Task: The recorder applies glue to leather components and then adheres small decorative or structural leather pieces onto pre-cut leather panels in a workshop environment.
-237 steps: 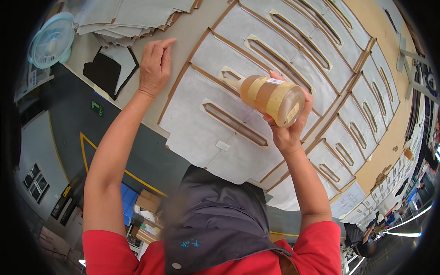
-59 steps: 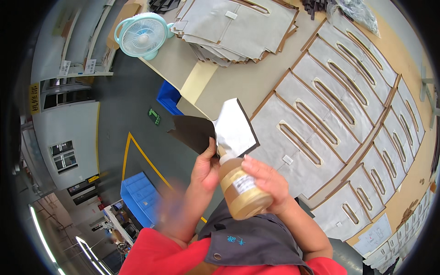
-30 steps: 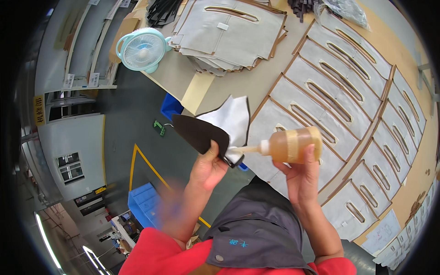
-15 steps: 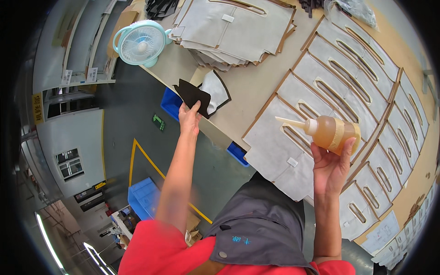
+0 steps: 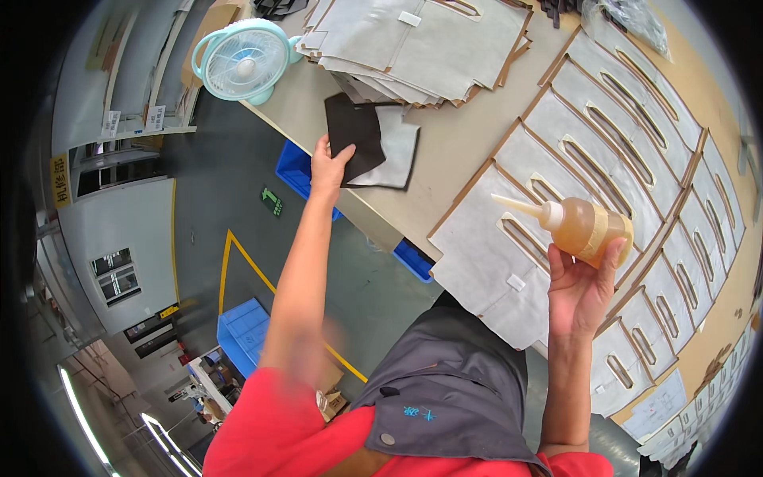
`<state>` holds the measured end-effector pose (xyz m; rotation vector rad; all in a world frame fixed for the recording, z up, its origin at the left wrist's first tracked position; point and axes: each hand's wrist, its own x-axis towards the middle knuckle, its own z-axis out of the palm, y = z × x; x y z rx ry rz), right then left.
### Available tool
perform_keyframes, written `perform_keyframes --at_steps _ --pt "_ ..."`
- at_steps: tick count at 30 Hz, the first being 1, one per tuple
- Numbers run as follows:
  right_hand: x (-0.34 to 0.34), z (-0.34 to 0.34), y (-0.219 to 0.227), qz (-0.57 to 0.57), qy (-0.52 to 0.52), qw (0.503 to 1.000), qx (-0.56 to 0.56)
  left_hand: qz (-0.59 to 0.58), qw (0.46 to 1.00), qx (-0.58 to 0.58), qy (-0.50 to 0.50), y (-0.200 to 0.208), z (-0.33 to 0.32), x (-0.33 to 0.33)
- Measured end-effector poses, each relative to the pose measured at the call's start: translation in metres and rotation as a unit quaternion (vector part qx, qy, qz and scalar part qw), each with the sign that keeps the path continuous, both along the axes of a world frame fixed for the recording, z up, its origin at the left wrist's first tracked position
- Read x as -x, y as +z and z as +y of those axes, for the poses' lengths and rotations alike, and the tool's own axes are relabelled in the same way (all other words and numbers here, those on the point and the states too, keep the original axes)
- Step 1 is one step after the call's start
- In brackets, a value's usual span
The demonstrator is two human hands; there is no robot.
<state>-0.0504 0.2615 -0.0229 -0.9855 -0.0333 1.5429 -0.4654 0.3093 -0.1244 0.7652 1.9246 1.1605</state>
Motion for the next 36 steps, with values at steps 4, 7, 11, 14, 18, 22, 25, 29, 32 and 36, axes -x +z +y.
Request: perform_keyframes --at_steps 4,7,11,14,18,22,25,29,32,36 --pt "0.004 0.001 -0.002 0.004 -0.008 1.000 0.013 0.424 0.904 0.034 0.037 -0.010 -0.002 -0.013" --pt "0.005 0.000 -0.008 0.054 0.003 0.999 0.000 0.419 0.908 -0.024 -0.012 -0.011 -0.007 -0.014" --pt "0.022 0.002 -0.013 0.109 0.022 0.994 0.011 0.485 0.867 -0.059 -0.098 -0.011 -0.019 -0.011" --pt "0.037 0.006 -0.013 0.170 0.076 0.982 0.012 0.451 0.875 -0.005 -0.175 0.001 -0.022 -0.011" --pt "0.072 0.018 -0.021 0.183 0.113 0.971 0.101 0.446 0.883 -0.084 -0.119 0.025 -0.045 -0.024" --pt "0.118 0.035 -0.045 0.242 0.147 0.944 0.170 0.310 0.947 0.016 -0.089 0.022 -0.153 -0.037" --pt "0.146 0.056 -0.067 0.292 0.171 0.926 0.166 0.262 0.943 0.149 -0.139 0.003 -0.255 -0.053" --pt "0.178 0.086 -0.087 0.303 0.149 0.922 0.192 0.125 0.936 0.329 -0.025 -0.037 -0.370 -0.066" --pt "0.187 0.105 -0.109 0.342 0.133 0.905 0.213 -0.030 0.903 0.425 0.050 -0.048 -0.391 -0.079" --pt "0.188 0.109 -0.124 0.369 0.098 0.904 0.195 -0.109 0.894 0.432 0.042 -0.038 -0.365 -0.097"
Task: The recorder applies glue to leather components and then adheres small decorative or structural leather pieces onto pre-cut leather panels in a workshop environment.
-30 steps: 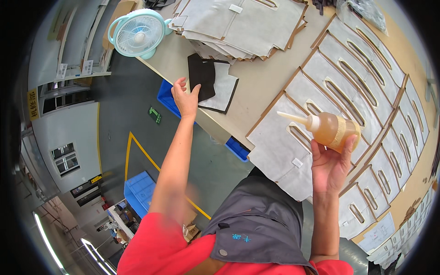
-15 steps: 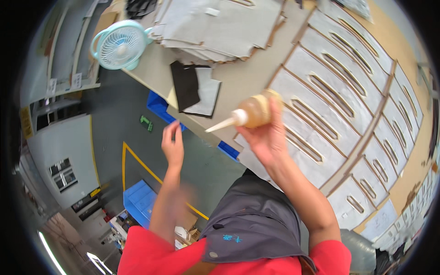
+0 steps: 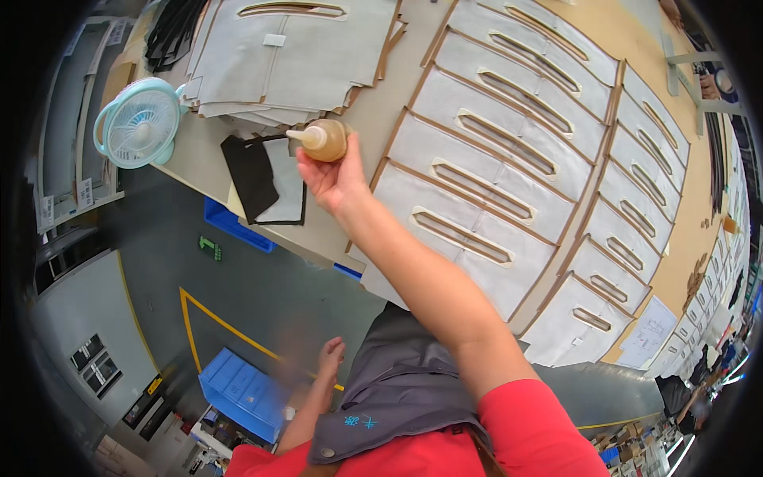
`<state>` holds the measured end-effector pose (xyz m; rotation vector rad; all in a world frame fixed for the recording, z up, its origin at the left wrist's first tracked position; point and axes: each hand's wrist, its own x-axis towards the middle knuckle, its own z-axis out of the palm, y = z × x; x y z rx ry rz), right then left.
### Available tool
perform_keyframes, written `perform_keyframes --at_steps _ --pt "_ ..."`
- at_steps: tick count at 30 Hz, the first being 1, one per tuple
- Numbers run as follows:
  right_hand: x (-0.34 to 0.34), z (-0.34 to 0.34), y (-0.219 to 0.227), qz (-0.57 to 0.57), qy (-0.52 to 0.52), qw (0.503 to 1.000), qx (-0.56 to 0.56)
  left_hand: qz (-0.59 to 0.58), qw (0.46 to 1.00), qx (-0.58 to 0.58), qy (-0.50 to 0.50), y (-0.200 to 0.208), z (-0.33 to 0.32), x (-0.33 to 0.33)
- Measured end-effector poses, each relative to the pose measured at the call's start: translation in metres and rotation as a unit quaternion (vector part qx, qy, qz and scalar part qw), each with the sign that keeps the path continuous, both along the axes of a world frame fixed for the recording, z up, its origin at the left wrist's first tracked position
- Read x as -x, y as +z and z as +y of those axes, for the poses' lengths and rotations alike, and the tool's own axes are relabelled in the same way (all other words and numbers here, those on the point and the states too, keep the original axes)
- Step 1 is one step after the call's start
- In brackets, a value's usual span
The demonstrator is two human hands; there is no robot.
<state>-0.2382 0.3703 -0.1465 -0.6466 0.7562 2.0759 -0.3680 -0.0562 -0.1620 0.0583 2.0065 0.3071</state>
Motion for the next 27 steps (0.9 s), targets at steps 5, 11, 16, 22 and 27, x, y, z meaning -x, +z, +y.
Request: perform_keyframes --at_steps 5,11,16,22,27 --pt "-0.022 -0.043 0.035 -0.002 0.146 0.982 -0.118 -0.061 0.998 0.016 -0.011 0.001 0.008 0.001" --pt "-0.123 -0.004 0.085 -0.375 0.254 0.827 -0.334 -0.144 0.978 0.014 -0.149 0.007 -0.001 -0.013" --pt "-0.197 0.076 0.083 -0.563 0.196 0.676 -0.433 -0.194 0.947 0.248 -0.059 0.034 0.024 -0.009" --pt "-0.239 0.166 0.059 -0.755 0.233 0.364 -0.492 -0.081 0.989 0.097 -0.076 0.012 -0.025 -0.011" --pt "-0.267 0.250 0.029 -0.823 0.234 0.097 -0.508 -0.056 0.995 0.078 -0.020 0.004 -0.031 -0.026"
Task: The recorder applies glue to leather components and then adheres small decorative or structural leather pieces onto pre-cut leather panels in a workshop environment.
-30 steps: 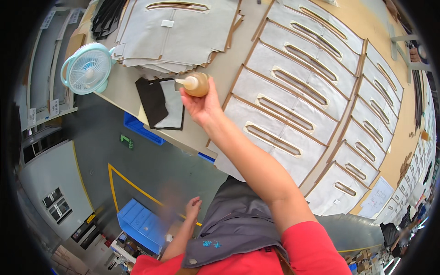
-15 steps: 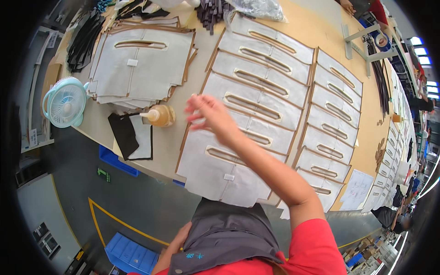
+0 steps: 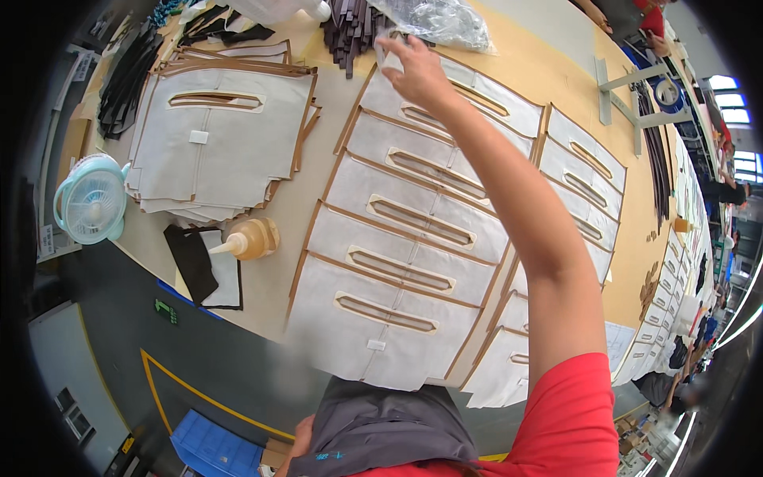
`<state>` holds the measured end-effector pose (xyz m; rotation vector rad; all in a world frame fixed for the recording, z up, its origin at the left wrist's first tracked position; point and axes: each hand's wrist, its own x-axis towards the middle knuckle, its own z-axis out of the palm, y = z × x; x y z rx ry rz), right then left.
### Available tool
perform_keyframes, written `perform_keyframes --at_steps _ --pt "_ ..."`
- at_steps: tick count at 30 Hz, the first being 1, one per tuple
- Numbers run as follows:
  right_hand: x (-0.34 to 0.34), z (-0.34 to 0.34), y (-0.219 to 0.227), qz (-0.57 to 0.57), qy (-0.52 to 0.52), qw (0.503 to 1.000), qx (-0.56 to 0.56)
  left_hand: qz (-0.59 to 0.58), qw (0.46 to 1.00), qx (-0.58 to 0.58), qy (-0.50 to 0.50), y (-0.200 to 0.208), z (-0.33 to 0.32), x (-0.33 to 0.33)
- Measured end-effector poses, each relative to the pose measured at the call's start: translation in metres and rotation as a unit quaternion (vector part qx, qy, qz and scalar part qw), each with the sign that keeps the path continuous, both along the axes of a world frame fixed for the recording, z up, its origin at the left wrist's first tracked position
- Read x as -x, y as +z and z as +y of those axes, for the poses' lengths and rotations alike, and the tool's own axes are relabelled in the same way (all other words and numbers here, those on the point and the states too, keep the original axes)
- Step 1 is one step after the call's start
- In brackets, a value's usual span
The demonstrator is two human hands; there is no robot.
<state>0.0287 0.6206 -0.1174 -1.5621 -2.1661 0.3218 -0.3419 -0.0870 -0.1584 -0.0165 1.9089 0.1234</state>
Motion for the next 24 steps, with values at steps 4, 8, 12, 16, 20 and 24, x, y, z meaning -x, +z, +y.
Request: perform_keyframes --at_steps 4,8,12,16,20,24 --pt "-0.006 0.059 -0.014 0.021 0.001 0.998 0.060 0.011 0.998 -0.055 0.011 0.006 -0.008 -0.007" --pt "-0.057 0.117 -0.047 0.150 -0.007 0.986 0.067 0.006 0.999 -0.024 0.038 -0.009 -0.022 -0.010" --pt "-0.062 0.132 -0.028 0.271 -0.087 0.918 0.275 0.016 0.999 -0.028 0.039 0.005 -0.018 -0.016" --pt "-0.087 0.141 -0.030 0.063 -0.133 0.978 0.150 0.007 1.000 -0.025 0.017 0.005 -0.016 -0.013" --pt "-0.031 0.074 0.019 0.084 -0.075 0.950 0.290 0.036 0.999 0.012 0.030 0.016 -0.015 -0.013" --pt "-0.062 0.081 0.031 -0.004 -0.009 0.978 0.211 0.023 1.000 -0.013 -0.016 0.004 0.003 -0.018"
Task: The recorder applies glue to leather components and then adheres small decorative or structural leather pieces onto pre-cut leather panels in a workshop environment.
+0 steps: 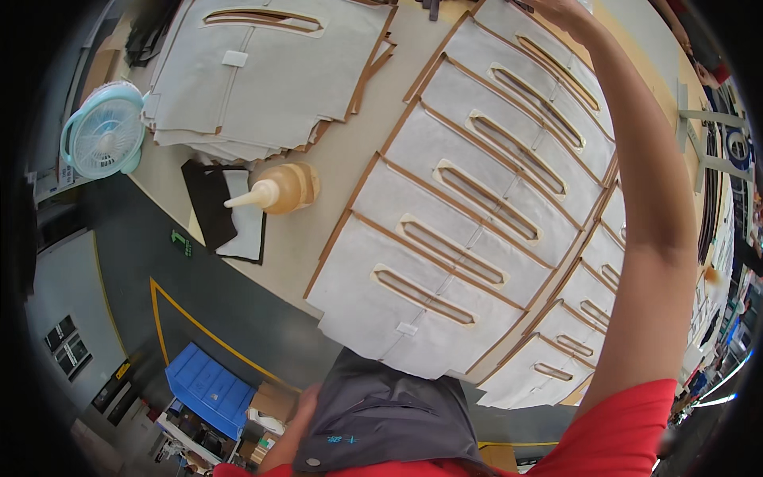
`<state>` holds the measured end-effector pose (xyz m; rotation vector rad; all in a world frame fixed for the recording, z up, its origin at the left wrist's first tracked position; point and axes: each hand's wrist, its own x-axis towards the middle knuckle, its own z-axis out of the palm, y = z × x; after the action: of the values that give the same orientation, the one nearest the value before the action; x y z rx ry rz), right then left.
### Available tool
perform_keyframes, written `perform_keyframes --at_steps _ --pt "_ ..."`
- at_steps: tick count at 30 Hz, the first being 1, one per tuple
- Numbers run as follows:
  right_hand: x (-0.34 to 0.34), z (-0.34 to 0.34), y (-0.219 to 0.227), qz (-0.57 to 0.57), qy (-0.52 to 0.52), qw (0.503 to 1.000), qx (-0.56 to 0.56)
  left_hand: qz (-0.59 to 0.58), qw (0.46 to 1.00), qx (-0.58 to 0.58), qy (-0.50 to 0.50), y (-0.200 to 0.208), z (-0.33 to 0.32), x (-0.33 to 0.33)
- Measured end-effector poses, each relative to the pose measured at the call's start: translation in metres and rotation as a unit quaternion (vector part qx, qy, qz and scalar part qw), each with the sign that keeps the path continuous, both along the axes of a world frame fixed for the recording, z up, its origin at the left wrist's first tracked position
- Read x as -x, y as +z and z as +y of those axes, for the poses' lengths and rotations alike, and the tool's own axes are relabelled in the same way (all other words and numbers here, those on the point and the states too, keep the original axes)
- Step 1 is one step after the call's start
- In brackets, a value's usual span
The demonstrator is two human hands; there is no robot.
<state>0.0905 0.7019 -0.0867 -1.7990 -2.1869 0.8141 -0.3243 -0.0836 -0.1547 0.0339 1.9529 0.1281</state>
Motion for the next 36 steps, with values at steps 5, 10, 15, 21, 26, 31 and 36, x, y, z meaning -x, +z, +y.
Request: perform_keyframes --at_steps 5,10,15,21,26,31,36 --pt "0.027 -0.102 0.023 0.030 0.068 0.996 -0.057 -0.052 0.996 0.014 0.070 -0.005 -0.020 0.012" --pt "0.039 -0.280 0.066 0.266 0.067 0.958 0.079 -0.224 0.952 0.112 0.176 -0.061 -0.083 0.054" --pt "0.098 -0.395 0.160 0.416 0.288 0.857 0.094 -0.213 0.954 -0.053 -0.204 -0.051 -0.062 0.092" --pt "0.106 -0.496 0.212 0.607 0.184 0.750 -0.187 -0.057 0.873 0.086 -0.477 -0.076 -0.020 0.101" --pt "-0.005 -0.548 0.241 0.413 0.214 0.859 -0.214 -0.023 0.922 0.024 -0.386 -0.061 -0.025 0.087" --pt "-0.036 -0.655 0.184 0.378 0.025 0.921 -0.092 -0.053 0.880 0.046 -0.470 -0.049 0.018 0.049" --pt "-0.033 -0.802 0.078 0.363 -0.109 0.925 0.003 -0.030 0.743 -0.067 -0.665 -0.014 0.031 -0.017"
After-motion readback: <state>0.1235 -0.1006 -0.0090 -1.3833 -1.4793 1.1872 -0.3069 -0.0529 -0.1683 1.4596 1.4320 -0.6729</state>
